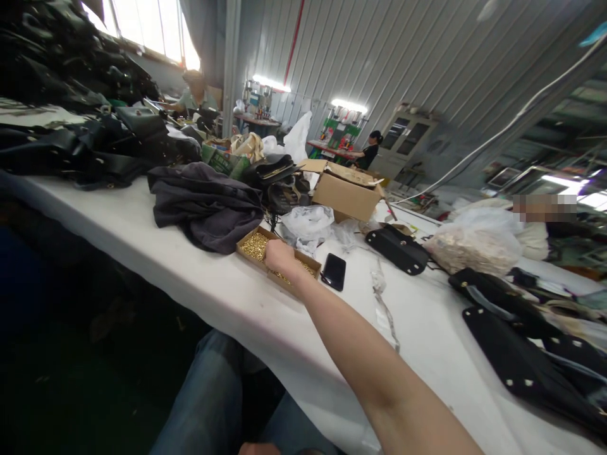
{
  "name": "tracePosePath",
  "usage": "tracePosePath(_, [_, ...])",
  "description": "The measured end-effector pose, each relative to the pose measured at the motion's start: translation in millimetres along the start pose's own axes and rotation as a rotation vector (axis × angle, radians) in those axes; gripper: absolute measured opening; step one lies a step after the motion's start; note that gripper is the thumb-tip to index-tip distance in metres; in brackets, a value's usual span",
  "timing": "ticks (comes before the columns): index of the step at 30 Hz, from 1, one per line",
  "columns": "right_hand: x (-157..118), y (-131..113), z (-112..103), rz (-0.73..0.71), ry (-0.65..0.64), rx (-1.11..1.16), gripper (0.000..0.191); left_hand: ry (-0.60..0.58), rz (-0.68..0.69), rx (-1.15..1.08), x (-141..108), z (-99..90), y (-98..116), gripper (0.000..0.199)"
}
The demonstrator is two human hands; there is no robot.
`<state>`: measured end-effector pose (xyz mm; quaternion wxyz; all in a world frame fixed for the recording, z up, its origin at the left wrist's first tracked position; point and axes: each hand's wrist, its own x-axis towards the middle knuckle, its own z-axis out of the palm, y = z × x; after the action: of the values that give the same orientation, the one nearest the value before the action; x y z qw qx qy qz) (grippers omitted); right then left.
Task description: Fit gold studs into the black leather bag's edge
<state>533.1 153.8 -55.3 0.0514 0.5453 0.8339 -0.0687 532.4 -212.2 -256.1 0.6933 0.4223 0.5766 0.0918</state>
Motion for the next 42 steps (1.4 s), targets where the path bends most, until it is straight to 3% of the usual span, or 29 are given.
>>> tracePosePath(3, [-2,3,5,-0.054,0.069,0.010,0.021,0.018,0.030,0.079,-10,7.6,-15,0.020])
tracePosePath(6, [-3,6,14,-0.082,0.164,0.020,0.031,0.184,0.149,0.229,-31,18.1,-23,0.028])
tracePosePath(8, [-3,8,20,-0.088,0.208,0.034,0.033,0.283,0.199,0.259,-47,22.2,-20,0.024])
tracePosePath(14, [-2,13,33,-0.039,0.311,0.156,0.031,0.356,0.261,0.143,-73,17.4,-3,0.015])
tracePosePath(16, [-4,15,34,-0.035,0.363,0.347,0.028,0.354,0.271,0.107,-74,15.1,-1,0.015])
tracePosePath(19, [-21,21,31,-0.012,0.447,0.853,0.023,0.351,0.291,0.101,-75,13.2,0,0.017])
tracePosePath(22, [-65,30,28,0.025,0.348,1.206,0.030,0.348,0.295,0.111,-74,12.8,0,0.019])
tracePosePath(25, [-131,38,35,0.101,0.197,1.350,0.043,0.327,0.309,0.089,-72,13.2,-1,0.018])
tracePosePath(30, [-251,48,75,0.381,0.009,1.464,0.052,0.280,0.323,0.081,-68,11.3,-3,0.020])
tracePosePath(34, [-331,47,110,0.486,-0.036,1.424,0.046,0.234,0.340,0.079,-68,9.2,0,0.025])
tracePosePath(37, [-379,39,128,0.473,-0.108,1.324,0.034,0.206,0.349,0.092,-67,9.8,4,0.025])
tracePosePath(42, [-422,26,146,0.355,-0.130,1.106,0.009,0.189,0.354,0.100,-64,14.1,5,0.025])
